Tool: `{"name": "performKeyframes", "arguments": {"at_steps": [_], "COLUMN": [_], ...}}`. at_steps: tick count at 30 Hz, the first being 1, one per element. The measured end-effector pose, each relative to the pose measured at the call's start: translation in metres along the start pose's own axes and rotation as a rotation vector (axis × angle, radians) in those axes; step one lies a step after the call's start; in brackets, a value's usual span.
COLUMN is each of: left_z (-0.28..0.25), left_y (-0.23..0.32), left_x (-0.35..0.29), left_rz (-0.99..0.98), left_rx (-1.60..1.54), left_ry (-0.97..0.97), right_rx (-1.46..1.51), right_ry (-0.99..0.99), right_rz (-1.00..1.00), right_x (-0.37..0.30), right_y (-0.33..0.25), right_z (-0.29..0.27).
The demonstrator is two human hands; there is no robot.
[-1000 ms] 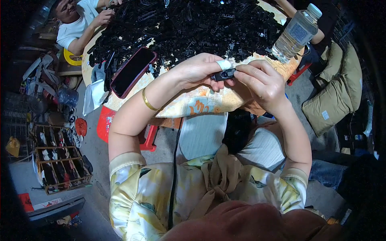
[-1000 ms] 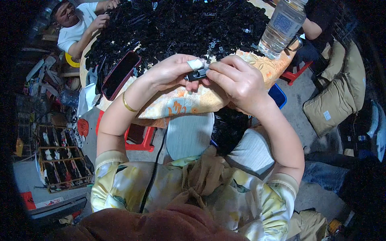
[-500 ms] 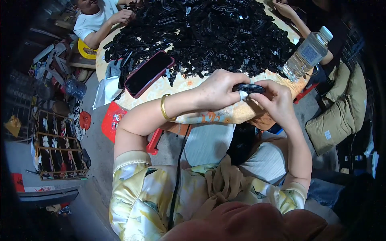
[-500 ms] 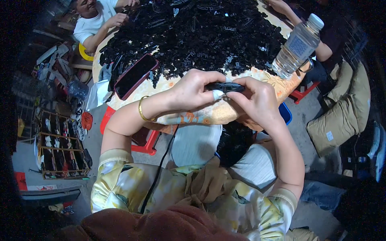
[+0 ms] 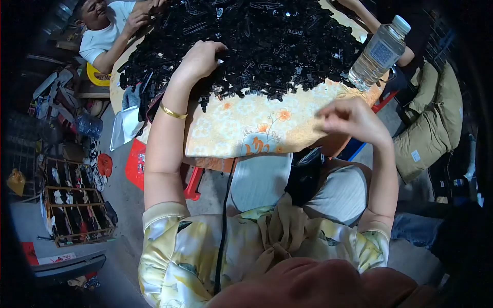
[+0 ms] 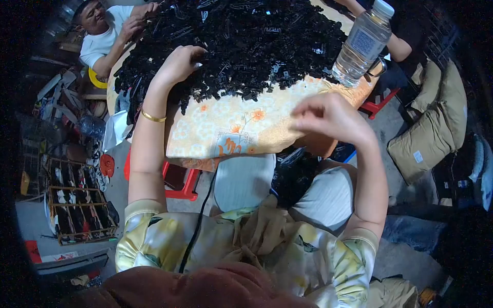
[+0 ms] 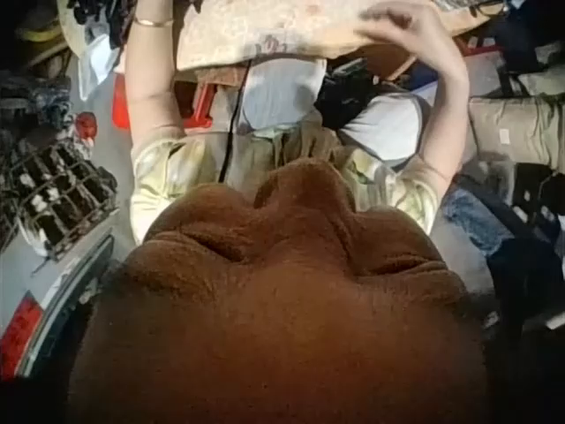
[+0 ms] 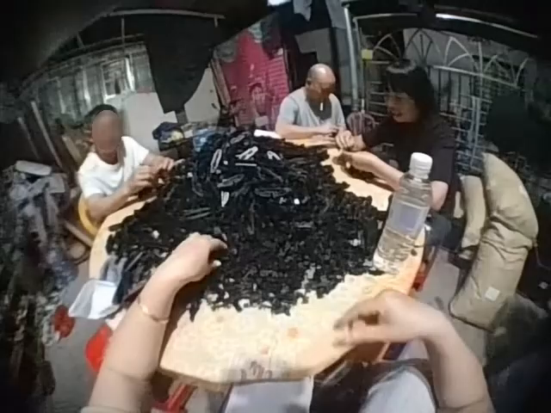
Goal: Assembling small black plastic components by inserting small silver parts into them.
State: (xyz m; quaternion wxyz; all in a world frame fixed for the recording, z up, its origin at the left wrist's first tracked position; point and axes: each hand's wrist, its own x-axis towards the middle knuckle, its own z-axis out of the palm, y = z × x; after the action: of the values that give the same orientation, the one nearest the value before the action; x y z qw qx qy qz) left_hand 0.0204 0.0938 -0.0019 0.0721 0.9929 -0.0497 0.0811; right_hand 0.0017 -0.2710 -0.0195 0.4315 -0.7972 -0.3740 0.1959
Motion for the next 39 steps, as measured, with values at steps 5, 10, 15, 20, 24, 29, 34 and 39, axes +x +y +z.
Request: {"name": "performKeyframes", "arguments": {"at_steps": [5,10,15,20,24,29,34,39], "left_z": [0.003,-0.008,0.012,0.034,0.034,0.037,0.034,0.032], "left_y": [0.010,0.050,0.115,0.122,0.125,0.126,0.128,0.130], "left_x": [0.000,-0.014,-0.038,-0.042,-0.044,-0.043,-0.046,-0.049], "left_rz": [0.086,0.049,-0.055,-0.082,-0.099,-0.033,-0.023,-0.017], "left_rx": [0.146,-0.878,-1.595,-1.651,-1.669,-1.626,-1.601,-1.677], "left_ry": [0.186,0.276,-0.294,-0.469,-0.475,-0.375,-0.337,-0.317], "right_rx": [-0.600,-0.754,-0.546,0.055,-0.039,-0.400,-0.594,-0.444], "right_ry": [0.632,0.609,0.552,0.584,0.619,0.698,0.654,0.711], "right_rz": [-0.278,-0.344,-0.202,-0.132,-0.334,-0.583,-0.611,-0.575], "right_x": [0.033,0.041,0.034,0.029,0.024,0.021,0.017,0.016], "right_y": [0.013,0.024,0.021,-0.003,-0.014,-0.013,-0.021,-0.020], "right_z": [0.019,0.025,0.019,0.029,0.034,0.035,0.036,0.042]}}
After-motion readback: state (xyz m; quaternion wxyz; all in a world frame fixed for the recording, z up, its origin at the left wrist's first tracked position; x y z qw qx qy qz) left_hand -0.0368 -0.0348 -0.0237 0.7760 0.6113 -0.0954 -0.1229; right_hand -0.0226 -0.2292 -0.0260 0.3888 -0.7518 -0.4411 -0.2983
